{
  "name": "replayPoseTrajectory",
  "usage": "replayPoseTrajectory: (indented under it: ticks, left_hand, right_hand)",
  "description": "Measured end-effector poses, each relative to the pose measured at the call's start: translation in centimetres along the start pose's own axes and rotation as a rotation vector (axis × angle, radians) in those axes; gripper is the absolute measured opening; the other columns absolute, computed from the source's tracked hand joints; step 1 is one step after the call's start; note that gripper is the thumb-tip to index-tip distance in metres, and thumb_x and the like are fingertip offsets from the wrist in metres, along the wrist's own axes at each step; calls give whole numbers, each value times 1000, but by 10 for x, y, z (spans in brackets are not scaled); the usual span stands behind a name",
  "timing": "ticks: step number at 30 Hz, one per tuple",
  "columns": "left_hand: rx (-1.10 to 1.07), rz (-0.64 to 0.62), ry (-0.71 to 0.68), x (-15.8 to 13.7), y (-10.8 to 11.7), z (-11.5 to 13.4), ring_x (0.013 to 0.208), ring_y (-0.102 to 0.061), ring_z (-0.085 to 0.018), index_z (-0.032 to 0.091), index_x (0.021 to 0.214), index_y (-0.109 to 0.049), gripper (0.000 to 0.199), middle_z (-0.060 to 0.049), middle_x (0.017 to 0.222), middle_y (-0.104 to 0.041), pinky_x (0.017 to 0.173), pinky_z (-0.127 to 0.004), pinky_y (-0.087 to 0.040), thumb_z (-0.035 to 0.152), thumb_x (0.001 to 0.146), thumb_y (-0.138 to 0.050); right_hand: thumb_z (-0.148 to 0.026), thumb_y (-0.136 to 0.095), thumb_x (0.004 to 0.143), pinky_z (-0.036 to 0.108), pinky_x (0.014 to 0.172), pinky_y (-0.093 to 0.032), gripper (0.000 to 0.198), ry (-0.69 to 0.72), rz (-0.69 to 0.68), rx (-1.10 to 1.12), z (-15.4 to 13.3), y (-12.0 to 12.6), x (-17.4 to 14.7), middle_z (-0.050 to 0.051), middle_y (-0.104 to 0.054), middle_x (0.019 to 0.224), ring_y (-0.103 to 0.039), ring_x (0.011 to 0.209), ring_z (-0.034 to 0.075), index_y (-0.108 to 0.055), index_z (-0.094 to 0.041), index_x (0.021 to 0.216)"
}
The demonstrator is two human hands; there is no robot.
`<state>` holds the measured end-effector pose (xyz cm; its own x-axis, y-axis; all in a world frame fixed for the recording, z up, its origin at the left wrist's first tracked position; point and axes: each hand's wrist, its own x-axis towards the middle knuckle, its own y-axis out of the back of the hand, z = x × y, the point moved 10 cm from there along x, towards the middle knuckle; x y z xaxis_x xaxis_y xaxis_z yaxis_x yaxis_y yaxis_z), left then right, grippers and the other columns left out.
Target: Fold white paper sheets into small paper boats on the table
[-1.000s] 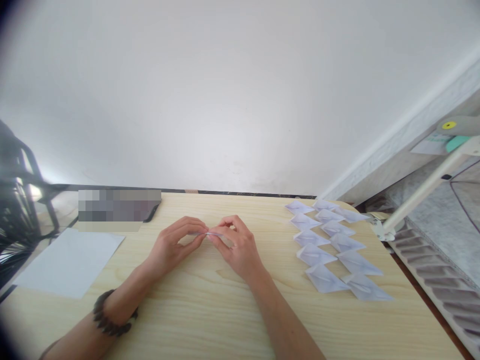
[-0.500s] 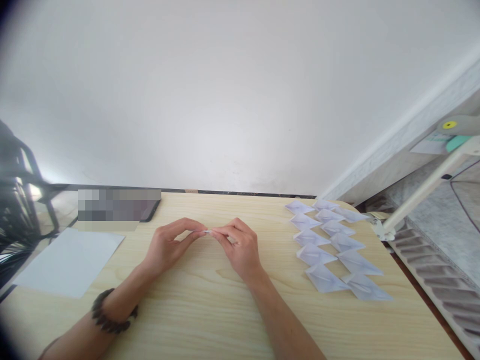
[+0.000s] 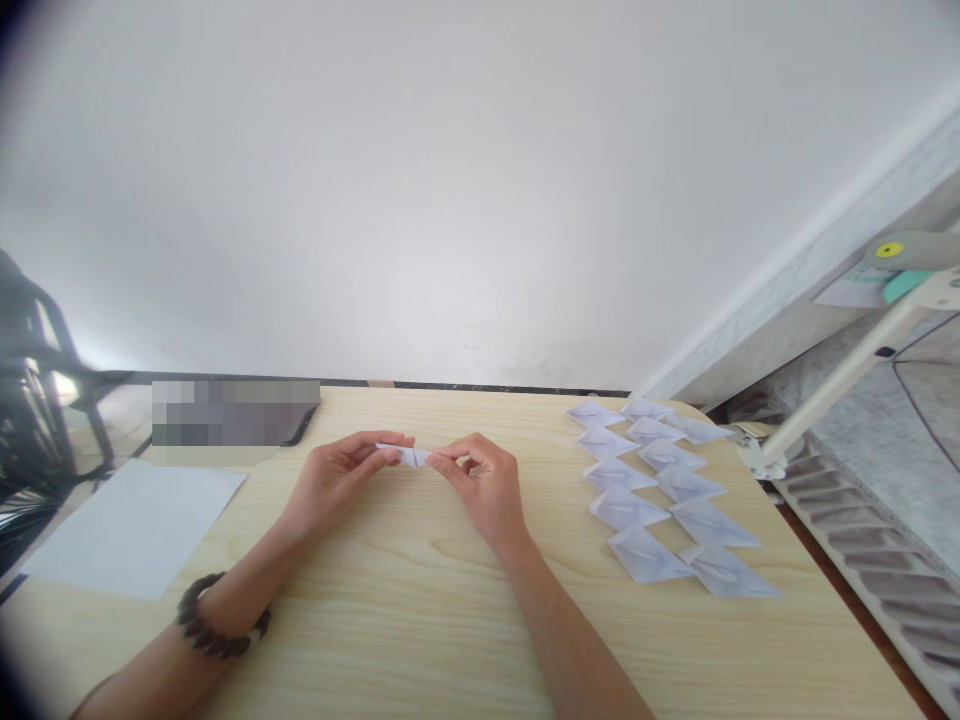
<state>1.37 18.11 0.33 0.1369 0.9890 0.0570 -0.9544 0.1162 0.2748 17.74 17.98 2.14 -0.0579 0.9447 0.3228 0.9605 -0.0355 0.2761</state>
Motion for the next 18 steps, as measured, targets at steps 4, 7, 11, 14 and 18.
replayPoseTrajectory:
  ticks: [4, 7, 11, 14, 18]
  left_hand:
    - [48, 11, -39, -1, 3, 4, 75, -61, -17, 17, 90, -67, 23, -4, 84, -69, 67, -25, -45, 32, 76, -56]
    - [53, 22, -54, -2, 5, 6, 73, -60, -16, 17, 85, -68, 20, -4, 85, -69, 64, -24, -45, 31, 75, -58]
    - [-38, 55, -15, -1, 8, 1, 73, -60, -15, 15, 85, -65, 19, -5, 79, -68, 66, -24, -45, 30, 75, -58]
    - [-159, 35, -16, 0, 5, 1, 80, -60, -16, 14, 87, -61, 19, -7, 87, -67, 73, -26, -46, 29, 76, -57]
    - [-253, -36, 19, 0, -6, 0, 86, -60, -17, 16, 94, -54, 28, -8, 97, -64, 75, -28, -47, 30, 72, -62]
  right_hand:
    - [-31, -62, 72, 22, 50, -41, 13, 30, 8, -36, -3, 1, 0, 1, -62, 66, -51, 55, 9, -64, -19, 68]
    - [-31, -61, 72, 22, 49, -40, 13, 39, 9, -44, -5, 2, 0, 0, -61, 66, -49, 53, 9, -64, -19, 68]
    - [-30, -59, 74, 21, 52, -43, 12, 2, -43, 10, 0, -3, 1, 2, -63, 72, -56, 63, 11, -65, -19, 74]
    - [-30, -56, 76, 21, 53, -44, 14, -18, -83, 28, 2, -6, 1, 2, -64, 73, -57, 66, 12, -65, -19, 78]
    - [-30, -55, 77, 20, 50, -43, 15, -30, -110, 54, 5, -8, 0, 3, -63, 72, -57, 64, 11, -65, -18, 79]
